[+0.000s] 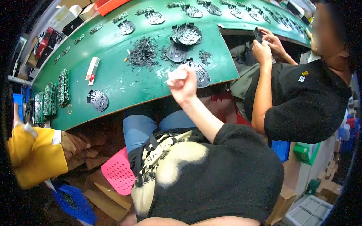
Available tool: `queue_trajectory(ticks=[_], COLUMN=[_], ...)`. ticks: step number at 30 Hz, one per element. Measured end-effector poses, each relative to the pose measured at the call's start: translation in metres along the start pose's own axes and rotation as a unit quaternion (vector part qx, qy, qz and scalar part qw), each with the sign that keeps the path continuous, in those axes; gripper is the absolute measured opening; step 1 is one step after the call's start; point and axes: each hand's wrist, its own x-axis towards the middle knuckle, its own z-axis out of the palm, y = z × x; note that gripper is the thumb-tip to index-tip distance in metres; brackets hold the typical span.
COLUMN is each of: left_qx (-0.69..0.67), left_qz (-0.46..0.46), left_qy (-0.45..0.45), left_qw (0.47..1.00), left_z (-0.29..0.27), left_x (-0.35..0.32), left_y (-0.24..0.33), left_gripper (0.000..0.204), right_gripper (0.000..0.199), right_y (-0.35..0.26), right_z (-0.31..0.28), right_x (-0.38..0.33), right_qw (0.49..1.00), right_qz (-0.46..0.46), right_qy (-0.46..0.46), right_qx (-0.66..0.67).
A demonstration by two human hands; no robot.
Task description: The person assembles computer mouse housings by applying glue from a bottle, then inserting plastic components, a PCB, and wires into the housing.
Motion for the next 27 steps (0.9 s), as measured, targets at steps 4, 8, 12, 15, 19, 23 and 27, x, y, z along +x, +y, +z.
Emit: queue_trajectory(ticks=[4,8,12,15,19,23,27], left_qx=[-0.035,-0.121,-0.215,-0.297,-0.331,-0.27,-0.272], left_qz=[0.097,0.046,-0.007,-0.051,-0.109,-0.039,-0.04], left_qy=[-0.013,-0.363,-0.491,-0.578,-0.609,-0.607,-0.438], left_qw=[0.995,0.923,0.844,0.758,0.713,0.747,0.856], left_z=[0.06,0.199,0.249,0.275,0.248,0.195,0.21], left_x=[0.037,0.111,0.129,0.143,0.149,0.166,0.137], left_y=[0.031,0.054,0.069,0.065,0.061,0.043,-0.025], left_gripper=[0.068,0.08,0.078,0.079,0.095,0.076,0.043], right_gripper=[0.022,0.024,0.026,0.025,0.027,0.027,0.028], right_y=[-0.059,-0.089,-0.093,-0.081,-0.062,-0.049,-0.028], right_z=[0.008,-0.006,-0.013,-0.01,-0.021,-0.017,-0.01], right_x=[-0.021,-0.02,-0.01,-0.009,-0.007,-0.01,-0.005], right_qw=[0.991,0.964,0.943,0.932,0.933,0.928,0.946], right_qz=[-0.088,-0.256,-0.294,-0.308,-0.277,-0.275,-0.249], right_qy=[0.052,0.051,0.081,0.102,0.126,0.123,0.111], right_qx=[0.087,-0.061,-0.133,-0.163,-0.191,-0.219,-0.177])
